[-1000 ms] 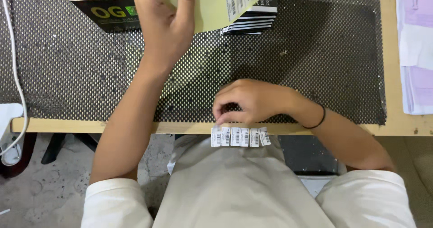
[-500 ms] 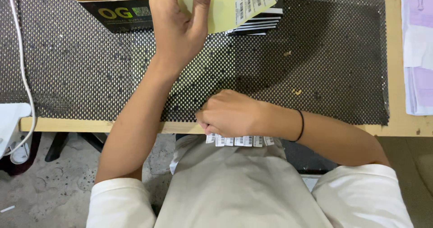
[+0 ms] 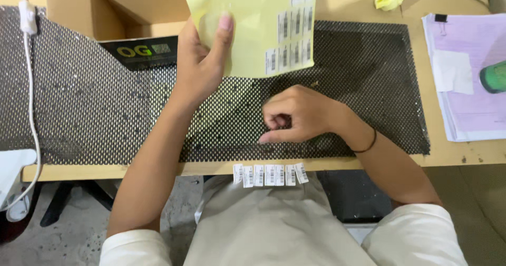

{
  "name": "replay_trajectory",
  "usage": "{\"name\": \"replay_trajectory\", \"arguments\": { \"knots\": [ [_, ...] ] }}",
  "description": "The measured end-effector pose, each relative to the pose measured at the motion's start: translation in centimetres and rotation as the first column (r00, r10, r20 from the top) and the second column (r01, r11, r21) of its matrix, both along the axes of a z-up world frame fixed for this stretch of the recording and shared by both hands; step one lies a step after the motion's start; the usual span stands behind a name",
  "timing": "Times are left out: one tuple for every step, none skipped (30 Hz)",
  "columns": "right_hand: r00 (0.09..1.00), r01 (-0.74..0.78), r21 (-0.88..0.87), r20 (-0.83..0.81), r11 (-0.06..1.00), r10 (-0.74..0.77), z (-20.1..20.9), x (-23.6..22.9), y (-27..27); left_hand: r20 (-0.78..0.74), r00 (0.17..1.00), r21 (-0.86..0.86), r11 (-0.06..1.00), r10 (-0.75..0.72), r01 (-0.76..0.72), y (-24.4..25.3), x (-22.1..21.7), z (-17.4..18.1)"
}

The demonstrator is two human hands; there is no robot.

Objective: The person peels multiple barcode labels from a yellow sheet and places them on the table. They then pick up a smartphone display assembly, remove its protective film, and apply a label to the back of the display. This process is repeated for several display assemblies.

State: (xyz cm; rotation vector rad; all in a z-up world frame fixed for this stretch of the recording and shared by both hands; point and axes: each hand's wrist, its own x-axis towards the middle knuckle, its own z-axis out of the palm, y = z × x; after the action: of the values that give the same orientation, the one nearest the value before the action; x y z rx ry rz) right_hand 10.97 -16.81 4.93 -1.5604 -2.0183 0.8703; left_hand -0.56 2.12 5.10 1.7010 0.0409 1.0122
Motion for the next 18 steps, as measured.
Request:
{"name": "replay_trajectory", "arguments": {
  "knots": [
    [0.999,0.014,0.329,0.034,0.944,-0.026,0.3,0.6,-0.6,-0.027,0.997,-0.032,0.997,-0.073,0.072,0.1,0.0,0.0],
    [0.997,0.004,0.615,0.055,0.788,-0.049,0.5,1.0,-1.4,-0.058,0.988,-0.072,0.988,-0.142,0.137,0.1,-0.2,-0.2],
    [0.997,0.001,0.617,0.061,0.787,-0.049,0.0,1.5,-2.0,-0.053,0.989,-0.07,0.988,-0.141,0.138,0.0,-0.2,-0.2],
    [0.975,0.112,0.752,0.043,0.65,-0.218,-0.4,2.1,-2.5,-0.071,0.977,-0.062,0.979,-0.2,0.195,-0.1,-0.1,0.0],
    [0.927,0.197,0.858,-0.006,0.474,-0.375,-0.8,2.7,-3.0,-0.091,0.962,-0.055,0.966,-0.257,0.253,-0.1,-0.1,0.1],
    [0.929,0.192,0.86,-0.004,0.472,-0.37,-1.0,3.3,-3.1,-0.088,0.964,-0.051,0.967,-0.252,0.248,-0.2,0.1,-0.2],
    [0.878,0.141,0.871,0.109,0.47,-0.466,-1.1,4.0,-3.3,-0.109,0.962,-0.068,0.968,-0.25,0.244,-0.3,0.3,-0.6],
    [0.803,0.092,0.876,0.216,0.474,-0.555,-1.3,4.6,-3.5,-0.131,0.959,-0.086,0.967,-0.25,0.24,-0.4,0.5,-1.0],
    [0.805,0.089,0.877,0.217,0.473,-0.553,-1.9,4.5,-3.0,-0.13,0.961,-0.084,0.968,-0.246,0.237,-0.8,0.6,-0.7],
    [0.788,0.02,0.901,0.252,0.432,-0.562,-2.3,4.5,-2.5,-0.114,0.953,-0.183,0.948,-0.282,0.259,-1.2,0.8,-0.2],
    [0.768,-0.05,0.919,0.285,0.39,-0.573,-2.7,4.5,-2.1,-0.096,0.944,-0.279,0.919,-0.316,0.28,-1.6,1.1,0.3],
    [0.768,-0.051,0.921,0.284,0.387,-0.574,-2.5,4.2,-1.9,-0.096,0.944,-0.275,0.92,-0.315,0.279,-1.8,1.1,0.0],
    [0.771,-0.042,0.922,0.275,0.385,-0.575,-2.3,3.9,-1.7,-0.094,0.927,-0.303,0.897,-0.363,0.32,-1.9,1.2,-0.3],
    [0.771,-0.029,0.924,0.264,0.382,-0.579,-2.1,3.6,-1.6,-0.093,0.906,-0.33,0.871,-0.413,0.363,-2.0,1.4,-0.6],
    [0.769,-0.027,0.926,0.259,0.376,-0.584,-2.3,3.5,-1.6,-0.097,0.904,-0.324,0.872,-0.416,0.366,-2.1,1.2,-0.3],
    [0.771,-0.033,0.932,0.254,0.362,-0.584,-2.3,3.4,-1.6,-0.102,0.888,-0.353,0.851,-0.449,0.39,-2.3,1.1,0.0],
    [0.772,-0.04,0.937,0.25,0.348,-0.584,-2.5,3.4,-1.6,-0.106,0.87,-0.381,0.828,-0.481,0.411,-2.5,1.1,0.3],
    [0.772,-0.038,0.937,0.248,0.348,-0.585,-2.3,3.3,-1.7,-0.108,0.869,-0.382,0.828,-0.482,0.412,-2.6,1.2,0.1]
  ]
}}
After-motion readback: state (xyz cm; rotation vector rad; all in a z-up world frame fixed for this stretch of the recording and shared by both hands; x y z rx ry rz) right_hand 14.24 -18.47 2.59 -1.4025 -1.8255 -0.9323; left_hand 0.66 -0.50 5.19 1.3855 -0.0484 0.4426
